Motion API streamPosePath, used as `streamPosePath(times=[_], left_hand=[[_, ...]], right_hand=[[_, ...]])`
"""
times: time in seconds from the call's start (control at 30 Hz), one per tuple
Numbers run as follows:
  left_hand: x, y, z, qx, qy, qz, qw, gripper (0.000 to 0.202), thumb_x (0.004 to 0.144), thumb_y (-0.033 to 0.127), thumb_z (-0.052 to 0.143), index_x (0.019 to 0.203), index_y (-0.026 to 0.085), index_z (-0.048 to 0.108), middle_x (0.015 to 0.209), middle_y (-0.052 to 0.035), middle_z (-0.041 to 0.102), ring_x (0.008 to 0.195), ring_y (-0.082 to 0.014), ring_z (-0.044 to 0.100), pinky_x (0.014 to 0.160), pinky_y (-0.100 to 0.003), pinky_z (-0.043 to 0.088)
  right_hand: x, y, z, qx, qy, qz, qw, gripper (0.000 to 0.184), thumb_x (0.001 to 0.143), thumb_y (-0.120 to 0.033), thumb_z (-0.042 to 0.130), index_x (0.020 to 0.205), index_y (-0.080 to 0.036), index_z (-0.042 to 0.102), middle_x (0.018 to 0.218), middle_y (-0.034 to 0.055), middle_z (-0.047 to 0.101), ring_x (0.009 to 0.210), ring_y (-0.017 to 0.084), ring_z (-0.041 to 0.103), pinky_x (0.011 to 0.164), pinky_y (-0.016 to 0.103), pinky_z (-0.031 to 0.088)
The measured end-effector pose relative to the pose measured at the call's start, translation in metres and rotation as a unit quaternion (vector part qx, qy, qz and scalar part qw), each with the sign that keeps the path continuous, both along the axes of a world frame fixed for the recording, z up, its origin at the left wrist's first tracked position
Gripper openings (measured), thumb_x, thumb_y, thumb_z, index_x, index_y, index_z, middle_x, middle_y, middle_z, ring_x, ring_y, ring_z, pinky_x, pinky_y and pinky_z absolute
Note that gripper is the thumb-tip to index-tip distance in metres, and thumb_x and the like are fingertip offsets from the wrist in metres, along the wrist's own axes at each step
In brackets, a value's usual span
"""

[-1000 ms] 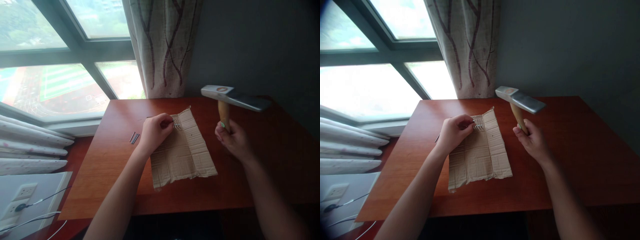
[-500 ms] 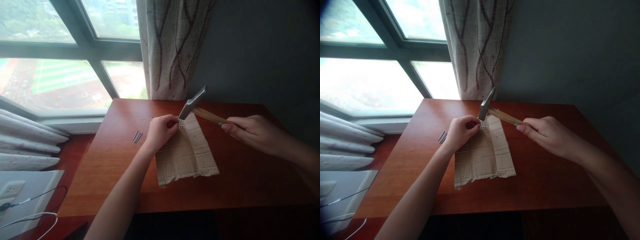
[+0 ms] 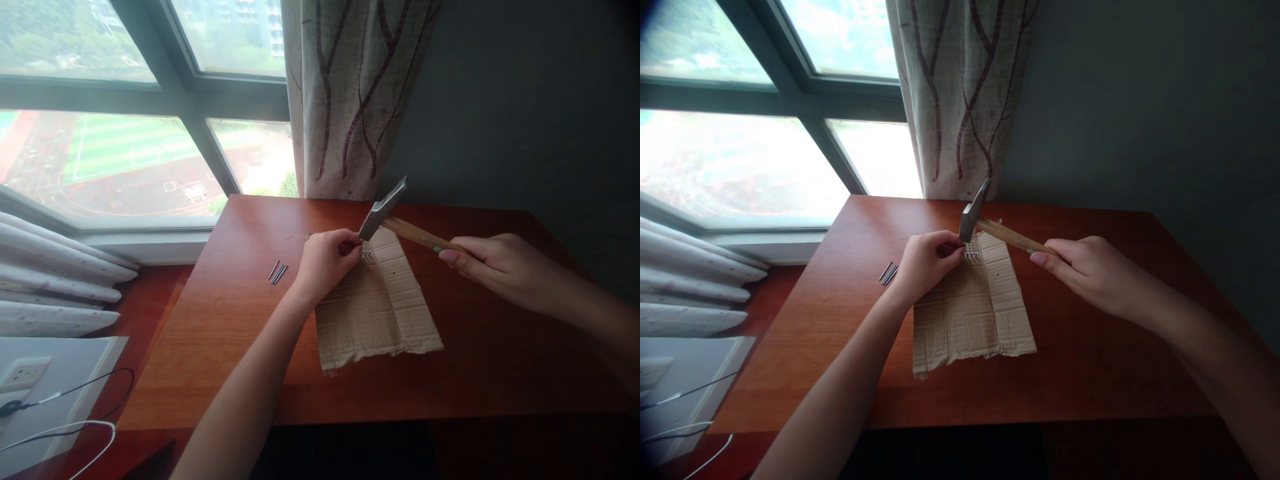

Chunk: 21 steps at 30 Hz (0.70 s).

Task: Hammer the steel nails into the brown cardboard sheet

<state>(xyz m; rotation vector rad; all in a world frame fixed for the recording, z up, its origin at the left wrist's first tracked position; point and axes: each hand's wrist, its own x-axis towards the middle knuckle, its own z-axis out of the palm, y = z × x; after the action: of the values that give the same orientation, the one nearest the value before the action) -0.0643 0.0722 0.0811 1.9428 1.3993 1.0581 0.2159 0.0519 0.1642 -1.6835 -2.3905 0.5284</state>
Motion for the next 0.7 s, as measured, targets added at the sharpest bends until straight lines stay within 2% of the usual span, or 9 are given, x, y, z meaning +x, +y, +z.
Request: streamPosePath(times=[0.2, 0.53, 0.7], left_hand=[[0.0000, -0.0005, 0.0017, 0.011, 0.008, 0.002, 1.000, 0.010, 0.081, 0.019, 0.066, 0.084, 0.021, 0.075, 0.077, -0.0014, 0.076, 0.071, -0.0164, 0.070, 0.061, -0.025, 0.049], [0.0003, -0.0014, 0.0041, 0.002, 0.009, 0.003, 1.000, 0.010, 0.080, 0.016, 0.067, 0.083, 0.021, 0.075, 0.078, -0.0011, 0.076, 0.070, -0.0165, 0.070, 0.062, -0.026, 0.049], [-0.0001, -0.0013, 0.0035, 0.004, 0.023, 0.000, 1.000, 0.009, 0.080, 0.016, 0.066, 0.081, 0.021, 0.074, 0.076, -0.0006, 0.076, 0.068, -0.0160, 0.068, 0.059, -0.025, 0.046]], right_hand=[[-0.0007, -0.0022, 0.0007, 0.021, 0.009, -0.008, 1.000, 0.063, 0.092, -0.078, 0.037, 0.062, -0.022, 0.043, 0.050, -0.0035, 0.036, 0.044, 0.010, 0.036, 0.047, 0.030, 0.026], [-0.0025, -0.0002, -0.0053, 0.040, 0.048, 0.021, 0.998, 0.062, 0.092, -0.075, 0.042, 0.059, -0.023, 0.042, 0.048, -0.0030, 0.036, 0.041, 0.011, 0.035, 0.043, 0.029, 0.024], [-0.0033, -0.0012, -0.0070, 0.028, 0.052, 0.031, 0.998, 0.061, 0.092, -0.074, 0.045, 0.059, -0.023, 0.045, 0.048, -0.0028, 0.039, 0.041, 0.011, 0.035, 0.043, 0.030, 0.024]])
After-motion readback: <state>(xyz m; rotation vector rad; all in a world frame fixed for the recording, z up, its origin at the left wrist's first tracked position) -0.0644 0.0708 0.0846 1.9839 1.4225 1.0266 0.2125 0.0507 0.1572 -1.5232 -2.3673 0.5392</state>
